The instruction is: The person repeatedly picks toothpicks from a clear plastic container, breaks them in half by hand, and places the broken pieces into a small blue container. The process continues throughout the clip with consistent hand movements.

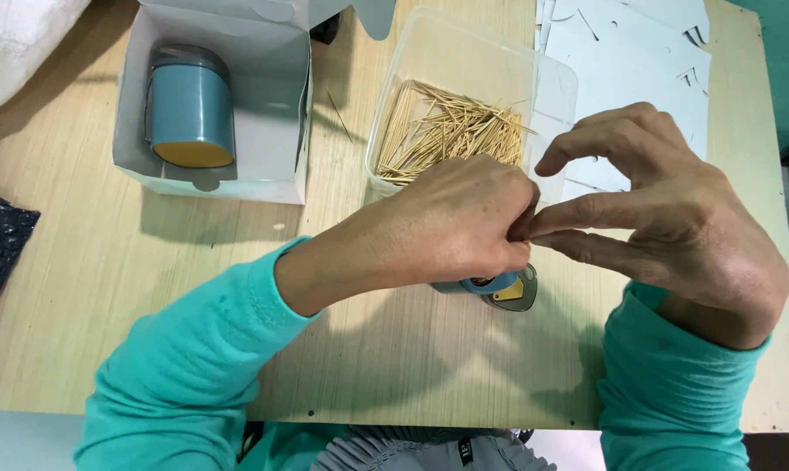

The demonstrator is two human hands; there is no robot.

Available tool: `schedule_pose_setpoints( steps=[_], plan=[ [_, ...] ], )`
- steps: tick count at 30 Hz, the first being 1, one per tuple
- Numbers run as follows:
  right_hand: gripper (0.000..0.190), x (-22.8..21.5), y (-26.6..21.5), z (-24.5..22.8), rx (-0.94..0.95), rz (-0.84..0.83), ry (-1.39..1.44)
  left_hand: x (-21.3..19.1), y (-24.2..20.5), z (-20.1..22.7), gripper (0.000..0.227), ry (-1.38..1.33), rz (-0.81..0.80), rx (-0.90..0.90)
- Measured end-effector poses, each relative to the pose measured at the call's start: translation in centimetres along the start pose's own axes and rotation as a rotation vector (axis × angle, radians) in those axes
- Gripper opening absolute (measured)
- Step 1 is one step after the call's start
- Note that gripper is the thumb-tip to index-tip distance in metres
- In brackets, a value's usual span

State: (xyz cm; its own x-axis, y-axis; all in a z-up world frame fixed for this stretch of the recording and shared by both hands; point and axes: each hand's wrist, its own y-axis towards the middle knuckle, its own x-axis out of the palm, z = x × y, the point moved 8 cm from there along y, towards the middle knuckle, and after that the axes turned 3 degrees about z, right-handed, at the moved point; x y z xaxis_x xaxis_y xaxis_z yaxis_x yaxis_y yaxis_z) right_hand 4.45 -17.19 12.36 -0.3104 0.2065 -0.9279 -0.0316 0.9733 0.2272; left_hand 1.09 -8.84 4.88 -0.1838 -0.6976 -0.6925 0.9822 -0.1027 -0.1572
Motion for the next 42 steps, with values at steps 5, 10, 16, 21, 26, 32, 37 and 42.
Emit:
schedule_pose_setpoints(
  steps=[5, 10, 16, 21, 26, 32, 37, 42],
  plan=[
    [0.016, 0.7, 0.5, 0.1, -0.039, -0.02, -0.027, 1.3, 0.8, -0.4, 0.015, -0.005, 0.019, 0.039],
    [0.014, 1.8, 1.1, 0.0, -0.069, -0.036, -0.005, 1.9, 1.2, -1.1, 0.009, 0.096, 0.057, 0.099],
    [0.015, 3.6, 1.5, -0.3, -0.118, -0.087, -0.004, 1.9, 0.7, -1.5, 0.01, 0.222, -0.065, 0.03],
    [0.01, 5.3, 2.0, 0.2, -0.068, -0.145, 0.013, 0.4, -0.6, -2.4, 0.017, 0.365, -0.042, -0.063],
    [0.016, 4.9, 1.7, 0.5, -0.053, -0.145, -0.007, 0.5, -0.5, -2.6, 0.02, 0.405, 0.002, -0.054],
    [0.019, 4.6, 1.7, 0.8, -0.029, -0.103, 0.01, 0.6, -0.5, -2.6, 0.009, 0.402, -0.008, -0.078],
    [0.034, 6.8, 1.7, 1.6, 0.025, -0.176, -0.09, 1.1, 0.0, -3.1, 0.018, 0.391, -0.003, -0.102],
    [0.032, 5.4, 1.8, 1.6, 0.016, -0.116, -0.035, 1.2, 0.1, -3.0, 0.014, 0.412, -0.011, -0.081]
  ],
)
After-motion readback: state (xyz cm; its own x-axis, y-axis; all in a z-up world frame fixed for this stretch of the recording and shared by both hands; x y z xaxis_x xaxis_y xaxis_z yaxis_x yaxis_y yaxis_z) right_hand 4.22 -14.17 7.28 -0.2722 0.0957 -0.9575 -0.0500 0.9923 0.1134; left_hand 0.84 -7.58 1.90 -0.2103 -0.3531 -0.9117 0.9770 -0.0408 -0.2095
